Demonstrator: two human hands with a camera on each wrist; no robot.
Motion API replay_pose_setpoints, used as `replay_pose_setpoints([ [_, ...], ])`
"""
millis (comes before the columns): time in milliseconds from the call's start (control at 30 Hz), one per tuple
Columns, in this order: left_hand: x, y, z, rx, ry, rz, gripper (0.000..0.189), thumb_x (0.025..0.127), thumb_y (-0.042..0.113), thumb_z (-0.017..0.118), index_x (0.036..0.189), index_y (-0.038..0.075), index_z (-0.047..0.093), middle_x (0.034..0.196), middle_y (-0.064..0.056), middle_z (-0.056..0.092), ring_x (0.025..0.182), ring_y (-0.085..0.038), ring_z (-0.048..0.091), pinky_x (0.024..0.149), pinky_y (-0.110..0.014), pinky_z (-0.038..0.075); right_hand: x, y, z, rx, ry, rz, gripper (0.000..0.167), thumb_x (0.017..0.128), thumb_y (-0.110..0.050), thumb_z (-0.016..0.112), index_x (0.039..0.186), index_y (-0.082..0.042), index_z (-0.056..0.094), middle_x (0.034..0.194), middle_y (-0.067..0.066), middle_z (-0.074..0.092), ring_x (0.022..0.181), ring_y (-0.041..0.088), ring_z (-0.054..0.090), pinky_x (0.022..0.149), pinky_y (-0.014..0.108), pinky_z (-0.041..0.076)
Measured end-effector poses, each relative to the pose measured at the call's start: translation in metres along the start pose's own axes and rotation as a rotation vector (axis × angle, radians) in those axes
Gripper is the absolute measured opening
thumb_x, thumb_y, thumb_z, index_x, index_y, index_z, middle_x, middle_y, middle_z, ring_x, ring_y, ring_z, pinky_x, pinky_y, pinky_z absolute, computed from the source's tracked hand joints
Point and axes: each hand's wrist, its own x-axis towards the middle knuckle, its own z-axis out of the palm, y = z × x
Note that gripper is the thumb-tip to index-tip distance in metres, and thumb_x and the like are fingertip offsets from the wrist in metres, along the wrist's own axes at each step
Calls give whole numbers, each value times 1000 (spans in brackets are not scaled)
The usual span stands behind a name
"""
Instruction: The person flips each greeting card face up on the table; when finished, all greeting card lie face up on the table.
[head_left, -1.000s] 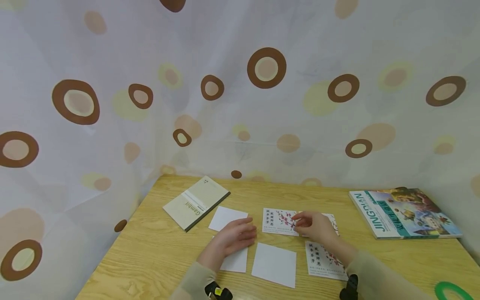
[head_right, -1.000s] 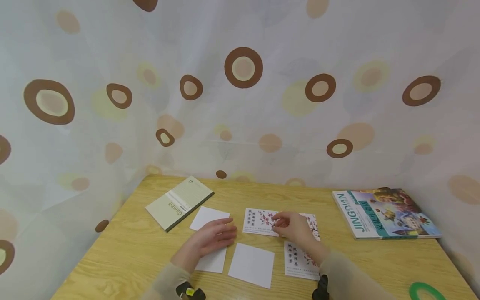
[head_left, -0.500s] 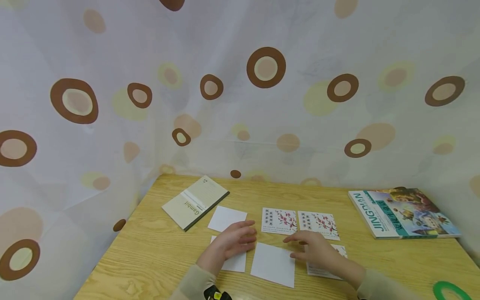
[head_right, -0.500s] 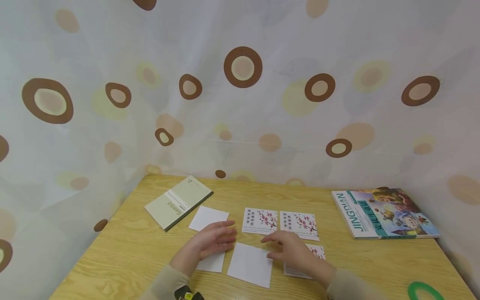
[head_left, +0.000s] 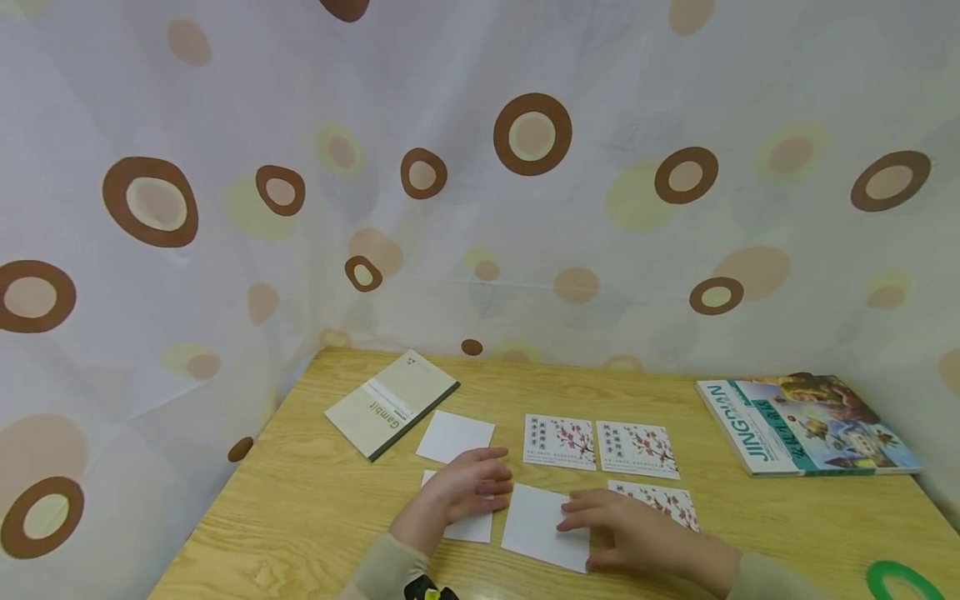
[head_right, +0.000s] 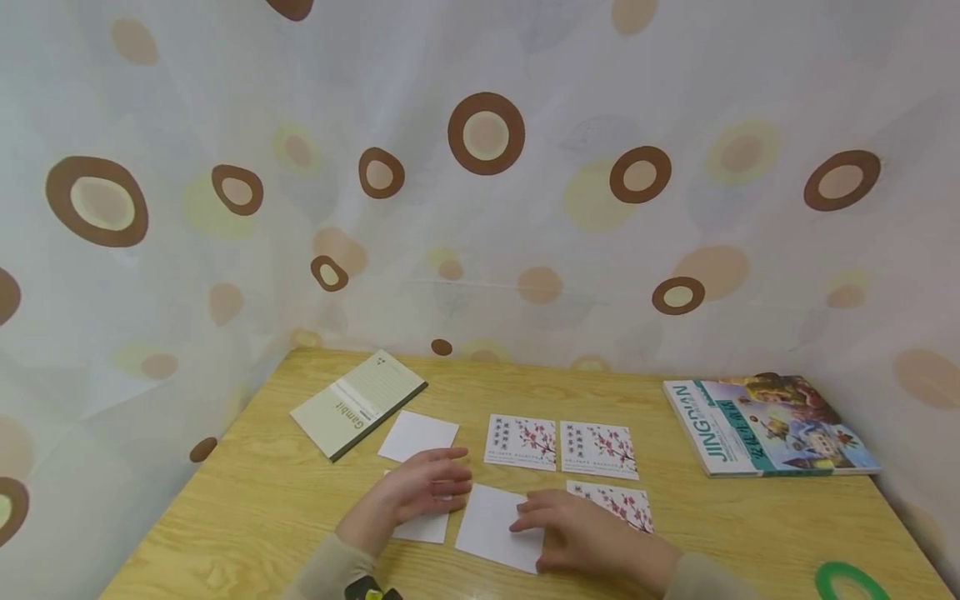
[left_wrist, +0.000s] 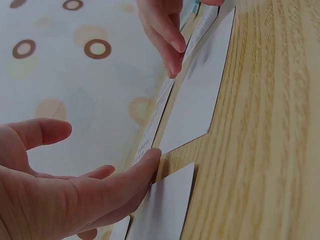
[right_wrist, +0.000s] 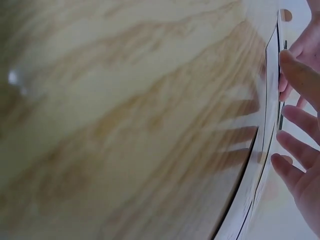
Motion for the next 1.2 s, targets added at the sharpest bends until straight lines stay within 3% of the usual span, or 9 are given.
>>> replay_pose_setpoints([
  [133,-1,1,-2,-16,-9,-7,54,99,9,51,149,-3,35,127,-25,56,104,-25,62,95,-45,55,-2,1,0,0,-16,-29,44,88,-51,65,126,-29,67,132,2,66,126,30,57,98,45,53],
  [433,-6,1,-3,2,-14,-2,53,100,10,50,149,-3,35,121,-26,60,99,-25,65,92,-48,56,-6,2,2,39,-112,17,48,91,-56,59,132,-31,63,140,1,60,134,31,50,103,45,49],
  [900,-5,-2,-2,-8,-9,1,51,100,11,49,148,-4,37,121,-27,60,101,-27,64,92,-48,56,-4,0,3,84,-127,59,44,93,-54,60,129,-29,65,140,1,60,135,30,50,105,42,49],
  [1200,0,-4,1,10,-21,-7,47,98,11,50,141,-7,46,114,-17,59,99,-21,57,86,-40,58,-6,-1,4,35,-85,19,39,93,-49,62,127,-29,66,137,1,62,131,28,54,103,41,50],
])
